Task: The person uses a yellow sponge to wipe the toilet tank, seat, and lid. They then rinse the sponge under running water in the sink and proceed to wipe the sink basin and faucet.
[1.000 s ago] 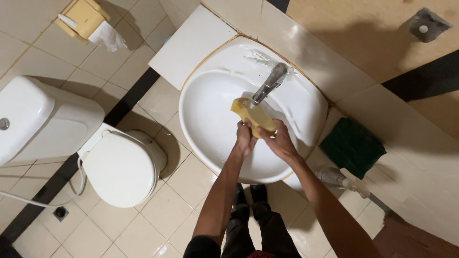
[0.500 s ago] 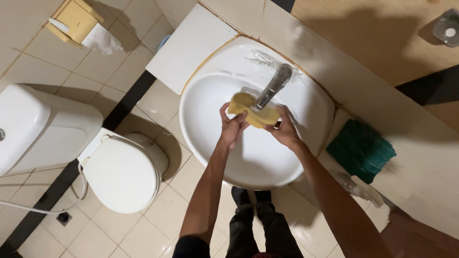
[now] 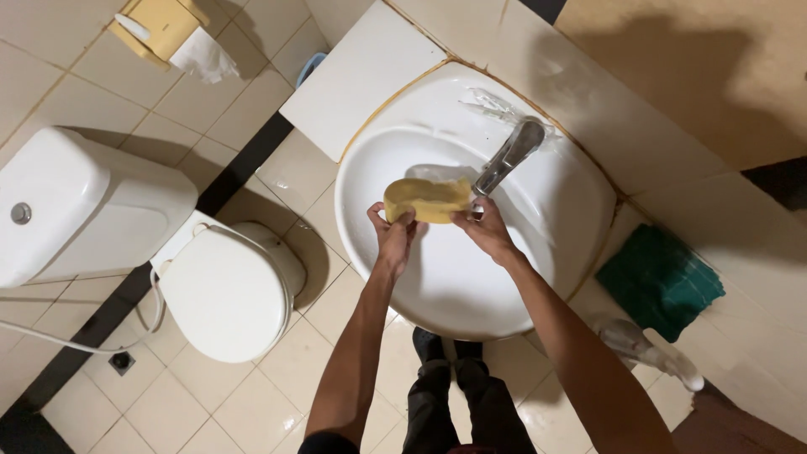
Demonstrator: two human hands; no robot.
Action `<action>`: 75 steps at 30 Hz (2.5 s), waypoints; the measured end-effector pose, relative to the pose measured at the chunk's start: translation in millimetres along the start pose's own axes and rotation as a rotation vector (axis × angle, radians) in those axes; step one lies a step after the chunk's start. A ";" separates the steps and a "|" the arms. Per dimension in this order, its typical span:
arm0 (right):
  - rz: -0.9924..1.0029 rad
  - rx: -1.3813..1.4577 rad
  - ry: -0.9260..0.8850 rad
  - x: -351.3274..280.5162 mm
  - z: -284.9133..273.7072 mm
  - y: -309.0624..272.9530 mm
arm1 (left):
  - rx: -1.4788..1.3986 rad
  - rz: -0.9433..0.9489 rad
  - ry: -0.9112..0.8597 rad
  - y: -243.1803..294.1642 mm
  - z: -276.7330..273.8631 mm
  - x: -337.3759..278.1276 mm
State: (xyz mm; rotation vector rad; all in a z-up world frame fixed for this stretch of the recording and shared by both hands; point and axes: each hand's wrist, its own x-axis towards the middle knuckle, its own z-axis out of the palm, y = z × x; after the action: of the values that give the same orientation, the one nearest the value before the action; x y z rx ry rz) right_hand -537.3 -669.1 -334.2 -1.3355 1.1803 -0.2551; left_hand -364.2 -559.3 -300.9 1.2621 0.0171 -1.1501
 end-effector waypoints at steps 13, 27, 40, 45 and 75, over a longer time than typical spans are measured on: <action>0.050 0.019 0.207 -53.9 -40.8 7.5 | 0.130 -0.091 -0.129 -26.1 48.6 -1.9; -0.063 0.000 0.390 -102.1 -56.0 41.5 | 0.706 0.133 -0.205 -79.1 88.5 15.2; -0.125 -0.035 0.384 -52.6 -28.1 37.6 | 0.441 0.137 -0.149 -41.0 66.4 18.6; -0.059 -0.017 0.333 -43.6 -34.1 8.5 | 0.403 0.121 -0.130 -18.5 74.8 15.2; -0.231 0.135 0.224 -42.4 -15.6 35.7 | 0.213 -0.011 -0.120 -27.8 22.1 -0.9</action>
State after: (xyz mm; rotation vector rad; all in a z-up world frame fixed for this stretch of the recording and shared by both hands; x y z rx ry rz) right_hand -584.7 -636.7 -339.3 -1.3487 1.1702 -0.6541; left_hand -395.7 -571.3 -312.2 1.3784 -0.1933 -1.2604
